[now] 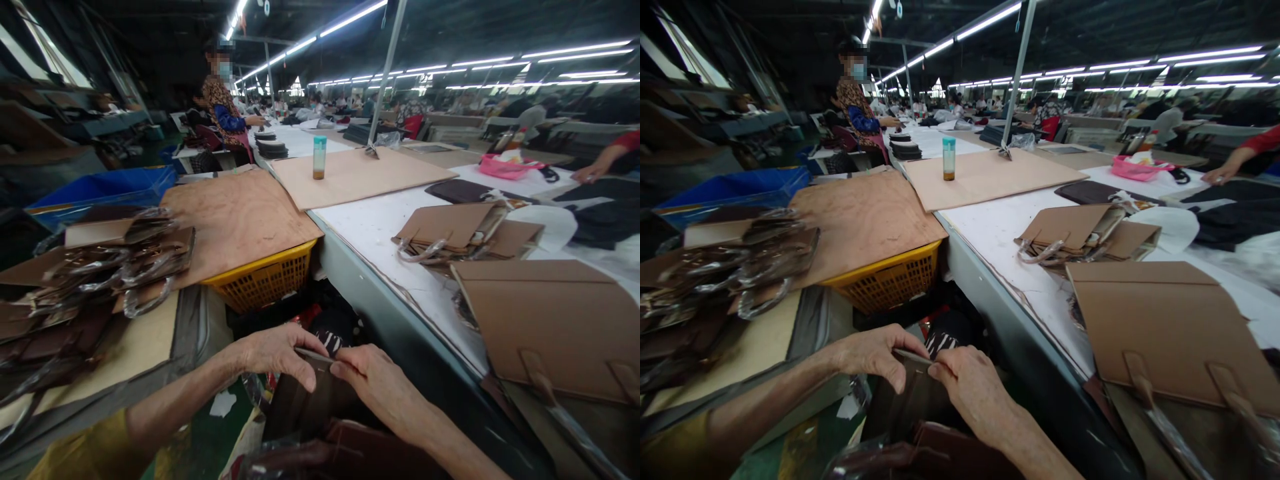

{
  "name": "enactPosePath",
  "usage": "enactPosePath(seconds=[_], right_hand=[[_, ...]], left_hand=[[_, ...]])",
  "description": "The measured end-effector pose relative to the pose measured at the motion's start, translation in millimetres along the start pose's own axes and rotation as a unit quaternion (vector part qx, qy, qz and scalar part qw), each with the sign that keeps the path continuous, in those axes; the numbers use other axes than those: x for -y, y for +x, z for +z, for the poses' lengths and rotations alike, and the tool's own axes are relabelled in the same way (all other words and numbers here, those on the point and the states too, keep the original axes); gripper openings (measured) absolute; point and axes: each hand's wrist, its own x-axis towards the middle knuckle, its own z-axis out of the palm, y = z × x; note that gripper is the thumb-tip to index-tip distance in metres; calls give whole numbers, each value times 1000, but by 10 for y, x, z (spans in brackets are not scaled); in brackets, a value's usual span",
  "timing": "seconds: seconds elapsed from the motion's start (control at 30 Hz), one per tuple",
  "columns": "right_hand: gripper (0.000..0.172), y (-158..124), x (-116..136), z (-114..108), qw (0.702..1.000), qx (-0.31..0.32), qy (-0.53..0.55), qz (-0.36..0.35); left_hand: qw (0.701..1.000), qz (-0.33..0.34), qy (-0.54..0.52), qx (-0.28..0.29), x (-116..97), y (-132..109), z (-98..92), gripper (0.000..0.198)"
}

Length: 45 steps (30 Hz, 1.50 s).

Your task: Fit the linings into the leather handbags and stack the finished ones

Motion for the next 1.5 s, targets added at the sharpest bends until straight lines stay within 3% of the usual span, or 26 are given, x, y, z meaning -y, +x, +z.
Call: enactPosePath(seconds=[0.13,0.3,0.43,0.63,0.77,0.87,1.13,1.5], right_hand=[[32,3,-35,32,1000,-9,10,-6],[31,-16,-22,42,1000,-11,5,7],[33,-37,-13,54,1000,-18,0,4],[30,-32,-28,97,1000,-23,7,10],[24,36,8,120,999,-21,13,-27],[28,87,66,125,999,-17,28,-30],[36,95,173,104,997,0,73,-9],[31,34,144,148,997,-16,80,-6]], left_hand=[[999,26,1,-45,-5,-115,1,50],[987,60,69,-134,3,-175,25,30],[979,57,95,-169,8,-133,74,26],[979,78,75,-174,40,-84,122,16],[978,88,61,-181,46,-82,143,13],[978,87,34,-187,52,-91,151,11],[979,77,-4,-188,130,-90,184,10],[984,44,9,-173,43,-260,229,19]])
